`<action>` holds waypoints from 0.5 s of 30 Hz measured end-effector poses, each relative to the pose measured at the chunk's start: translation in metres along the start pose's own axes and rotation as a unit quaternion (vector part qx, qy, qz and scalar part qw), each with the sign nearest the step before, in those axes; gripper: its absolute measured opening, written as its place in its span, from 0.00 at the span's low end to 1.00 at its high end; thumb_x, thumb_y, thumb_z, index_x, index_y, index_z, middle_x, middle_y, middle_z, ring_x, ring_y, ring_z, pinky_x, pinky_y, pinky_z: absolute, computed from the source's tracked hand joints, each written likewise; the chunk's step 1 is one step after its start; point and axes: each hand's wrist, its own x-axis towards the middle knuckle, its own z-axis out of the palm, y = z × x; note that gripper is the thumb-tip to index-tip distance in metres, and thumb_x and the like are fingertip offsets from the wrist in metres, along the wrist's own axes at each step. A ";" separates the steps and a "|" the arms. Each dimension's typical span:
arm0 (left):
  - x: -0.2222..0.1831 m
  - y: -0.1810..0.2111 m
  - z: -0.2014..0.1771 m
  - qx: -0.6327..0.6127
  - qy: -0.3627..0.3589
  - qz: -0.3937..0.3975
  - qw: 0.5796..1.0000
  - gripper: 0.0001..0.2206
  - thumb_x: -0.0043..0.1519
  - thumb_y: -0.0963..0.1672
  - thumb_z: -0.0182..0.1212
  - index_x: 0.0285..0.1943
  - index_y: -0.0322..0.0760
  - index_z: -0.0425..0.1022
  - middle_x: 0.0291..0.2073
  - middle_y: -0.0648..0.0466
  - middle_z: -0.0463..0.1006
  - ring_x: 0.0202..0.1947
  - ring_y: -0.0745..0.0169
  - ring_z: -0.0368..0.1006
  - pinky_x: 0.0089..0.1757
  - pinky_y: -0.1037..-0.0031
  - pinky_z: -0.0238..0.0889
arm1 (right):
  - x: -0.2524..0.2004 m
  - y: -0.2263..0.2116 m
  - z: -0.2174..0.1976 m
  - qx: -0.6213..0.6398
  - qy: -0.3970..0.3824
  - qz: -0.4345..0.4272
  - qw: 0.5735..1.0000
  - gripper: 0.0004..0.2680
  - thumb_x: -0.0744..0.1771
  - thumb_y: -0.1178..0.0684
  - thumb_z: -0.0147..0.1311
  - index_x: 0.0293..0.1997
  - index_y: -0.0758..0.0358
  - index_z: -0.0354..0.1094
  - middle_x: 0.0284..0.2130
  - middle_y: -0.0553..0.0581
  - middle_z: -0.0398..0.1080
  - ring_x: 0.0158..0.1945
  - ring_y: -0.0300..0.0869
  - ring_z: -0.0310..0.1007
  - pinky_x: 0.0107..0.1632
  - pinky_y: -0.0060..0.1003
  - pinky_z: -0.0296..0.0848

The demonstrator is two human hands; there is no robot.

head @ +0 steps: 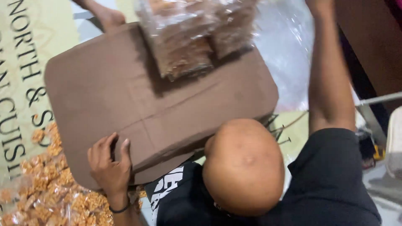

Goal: Manually packaging snack clusters into clear plastic bags and stacking the finished products.

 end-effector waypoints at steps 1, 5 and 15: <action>0.002 0.005 -0.003 -0.003 -0.009 0.012 1.000 0.13 0.63 0.42 0.72 0.55 0.31 0.80 0.48 0.45 0.79 0.46 0.53 0.71 0.44 0.66 0.68 | -0.052 0.041 0.031 -0.007 0.005 0.019 1.000 0.10 0.68 0.51 0.66 0.44 0.66 0.71 0.49 0.61 0.76 0.47 0.57 0.73 0.57 0.51 0.65; 0.006 0.018 -0.007 -0.003 -0.003 0.026 1.000 0.12 0.62 0.38 0.71 0.54 0.27 0.80 0.47 0.44 0.79 0.46 0.49 0.71 0.50 0.63 0.64 | -0.175 0.017 0.068 -0.021 -0.081 0.150 0.985 0.17 0.68 0.48 0.62 0.59 0.65 0.62 0.60 0.66 0.64 0.59 0.59 0.63 0.59 0.60 0.60; 0.000 0.012 0.001 0.013 0.002 0.035 0.999 0.11 0.65 0.39 0.71 0.54 0.26 0.82 0.47 0.43 0.77 0.48 0.47 0.70 0.50 0.61 0.65 | -0.264 -0.068 0.047 -0.010 0.065 0.215 0.974 0.08 0.67 0.51 0.63 0.50 0.56 0.81 0.54 0.56 0.77 0.61 0.57 0.71 0.62 0.54 0.55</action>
